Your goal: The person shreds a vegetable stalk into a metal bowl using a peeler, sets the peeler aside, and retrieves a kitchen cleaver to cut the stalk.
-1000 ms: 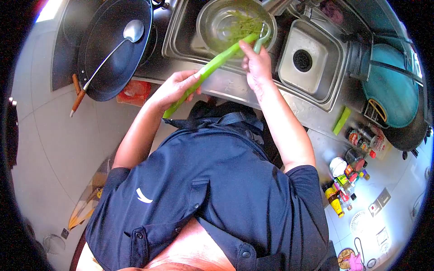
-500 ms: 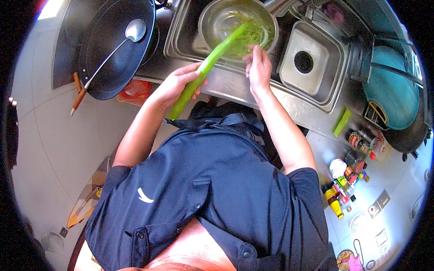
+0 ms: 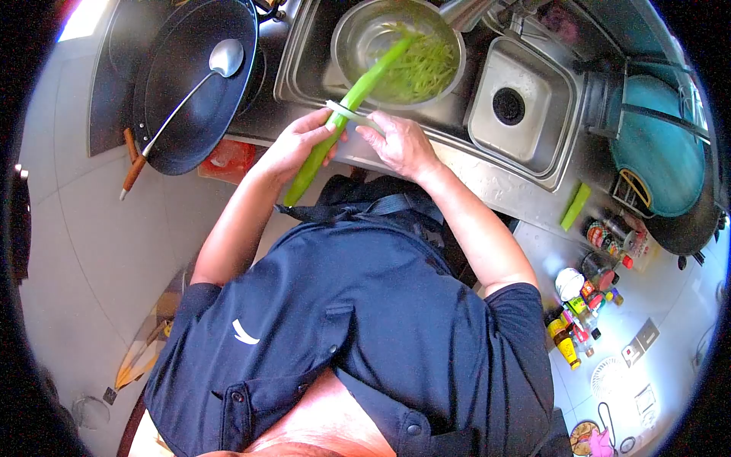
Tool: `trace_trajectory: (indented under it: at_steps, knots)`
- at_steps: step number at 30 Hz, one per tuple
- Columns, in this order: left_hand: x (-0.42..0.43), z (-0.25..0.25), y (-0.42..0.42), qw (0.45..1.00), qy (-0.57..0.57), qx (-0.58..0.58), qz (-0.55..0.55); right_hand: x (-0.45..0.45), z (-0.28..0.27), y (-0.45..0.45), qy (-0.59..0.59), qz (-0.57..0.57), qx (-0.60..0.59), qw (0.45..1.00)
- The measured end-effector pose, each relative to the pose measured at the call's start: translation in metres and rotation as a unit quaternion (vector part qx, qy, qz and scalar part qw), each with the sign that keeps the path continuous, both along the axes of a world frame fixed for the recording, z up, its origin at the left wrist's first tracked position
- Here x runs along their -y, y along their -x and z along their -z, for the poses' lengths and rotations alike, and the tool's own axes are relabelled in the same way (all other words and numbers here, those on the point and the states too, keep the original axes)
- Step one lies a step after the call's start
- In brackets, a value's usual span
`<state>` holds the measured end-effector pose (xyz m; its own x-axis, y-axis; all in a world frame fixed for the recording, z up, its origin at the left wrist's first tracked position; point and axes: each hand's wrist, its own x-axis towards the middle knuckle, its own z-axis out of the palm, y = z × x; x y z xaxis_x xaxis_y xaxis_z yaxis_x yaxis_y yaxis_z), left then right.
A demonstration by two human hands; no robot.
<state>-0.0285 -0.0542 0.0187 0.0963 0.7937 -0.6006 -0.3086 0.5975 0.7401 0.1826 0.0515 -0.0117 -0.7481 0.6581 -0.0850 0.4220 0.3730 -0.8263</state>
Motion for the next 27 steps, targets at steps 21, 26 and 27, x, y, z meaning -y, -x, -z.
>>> trace_trajectory:
  at_steps: [21,26,27]
  knots:
    - [0.007,0.001,0.003,1.000,0.004,0.018,-0.016,-0.059,0.032,0.009,0.382,0.293,-0.085,0.873]
    - [0.004,0.001,0.000,0.999,-0.019,-0.032,0.007,-0.042,0.016,0.028,0.410,0.332,-0.128,0.840]
    - [0.005,0.001,0.001,1.000,-0.005,-0.015,-0.006,-0.043,0.021,0.026,0.411,0.331,-0.128,0.840]
